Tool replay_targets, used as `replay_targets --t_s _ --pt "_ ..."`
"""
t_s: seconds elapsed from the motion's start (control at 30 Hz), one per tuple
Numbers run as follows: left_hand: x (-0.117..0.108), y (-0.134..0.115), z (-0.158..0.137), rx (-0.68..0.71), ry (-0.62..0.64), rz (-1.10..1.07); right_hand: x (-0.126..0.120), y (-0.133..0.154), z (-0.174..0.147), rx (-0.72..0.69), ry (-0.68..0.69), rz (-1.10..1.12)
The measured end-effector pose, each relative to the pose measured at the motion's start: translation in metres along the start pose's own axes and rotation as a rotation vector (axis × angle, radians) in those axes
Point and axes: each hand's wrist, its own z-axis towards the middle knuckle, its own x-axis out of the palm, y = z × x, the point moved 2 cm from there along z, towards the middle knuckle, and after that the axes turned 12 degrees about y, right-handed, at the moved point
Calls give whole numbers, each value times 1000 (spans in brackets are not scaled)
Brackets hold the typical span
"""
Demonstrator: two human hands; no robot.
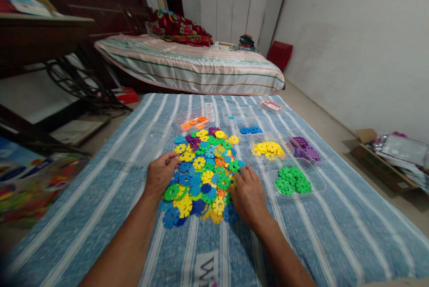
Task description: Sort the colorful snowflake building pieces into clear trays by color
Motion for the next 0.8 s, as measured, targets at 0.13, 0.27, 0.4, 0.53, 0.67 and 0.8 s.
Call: replay_targets --t_s 0.13,0.27,0.4,0.53,0.67,0.8 --pt "0 0 0 0 1 -4 1 -1 1 -5 -1 61" --pt "-1 -1 0 3 2 3 1 -5 3 15 -18 170" --pt "0 1 1 -5 3 -6 -1 -9 5 52 -60 289" --pt "0 2 1 6 -9 -4 -7 -8 7 62 -38 376" --pt "1 2 1 6 -16 -5 -21 -14 15 87 -43 418" --pt "1 1 0 4 -9 -10 -50 -40 33 142 -290 331"
